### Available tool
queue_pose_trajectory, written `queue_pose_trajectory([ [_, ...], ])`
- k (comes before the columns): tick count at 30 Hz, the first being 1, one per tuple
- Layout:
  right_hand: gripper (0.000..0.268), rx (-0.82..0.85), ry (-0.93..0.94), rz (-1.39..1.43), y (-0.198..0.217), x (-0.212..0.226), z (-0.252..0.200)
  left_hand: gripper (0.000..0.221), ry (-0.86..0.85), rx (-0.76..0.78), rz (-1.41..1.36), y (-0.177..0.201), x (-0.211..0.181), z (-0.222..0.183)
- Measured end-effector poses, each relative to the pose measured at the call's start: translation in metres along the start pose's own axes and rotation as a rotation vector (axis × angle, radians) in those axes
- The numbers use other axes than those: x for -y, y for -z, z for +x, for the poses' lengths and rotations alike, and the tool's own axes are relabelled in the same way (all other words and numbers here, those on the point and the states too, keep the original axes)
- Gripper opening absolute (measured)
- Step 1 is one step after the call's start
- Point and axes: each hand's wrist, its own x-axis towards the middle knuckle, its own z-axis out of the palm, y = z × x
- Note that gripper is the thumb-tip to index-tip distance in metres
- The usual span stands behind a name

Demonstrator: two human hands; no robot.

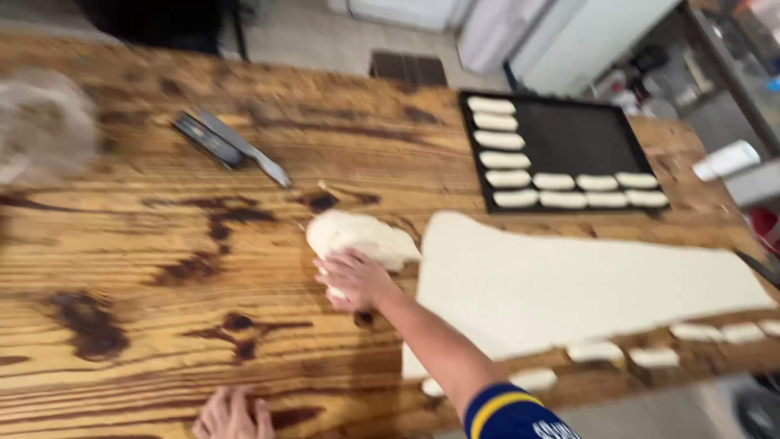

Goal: Shape dough into small rolls and arrange them on a baking tray

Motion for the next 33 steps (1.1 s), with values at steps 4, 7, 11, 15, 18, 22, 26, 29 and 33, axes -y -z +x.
queue_pose_trajectory([
  [4, 0.035, -0.222, 0.041, -0.059, 0.020, 0.008, 0.014, 0.029, -0.110, 0.066, 0.022, 0.021, -0.014, 0.010],
  [7, 0.043, -0.216, -0.152, -0.194, 0.033, 0.022, 0.033, 0.039, -0.194, 0.054, -0.027, 0.024, -0.015, 0.020],
  [11, 0.073, 0.278, -0.640, 0.641, 0.035, 0.040, 0.045, 0.041, -0.230, 0.066, -0.119, 0.031, -0.018, 0.016],
  [15, 0.030, -0.074, -0.495, 1.024, 0.017, 0.111, -0.024, 0.023, -0.262, 0.187, -0.160, 0.044, -0.025, 0.012],
  [18, 0.020, 0.255, -0.263, 1.105, 0.125, 0.176, -0.110, 0.020, -0.447, 0.205, -0.346, 0.028, -0.039, 0.006],
  [22, 0.037, 0.250, -0.307, 0.854, 0.089, 0.211, -0.267, 0.033, -0.341, 0.606, -0.579, -0.001, -0.108, -0.056],
  [26, 0.041, -0.134, -0.650, 0.257, 0.085, 0.183, -0.338, 0.061, -0.677, 0.677, -0.539, 0.004, -0.218, -0.079],
  [29, 0.055, -0.033, -0.759, -0.008, 0.086, 0.144, -0.346, 0.064, -0.867, 0.541, -0.342, -0.019, -0.258, -0.089],
  [33, 0.035, 0.019, -0.626, -0.101, 0.079, 0.098, -0.342, 0.044, -0.978, 0.424, -0.266, -0.073, -0.264, -0.102],
])
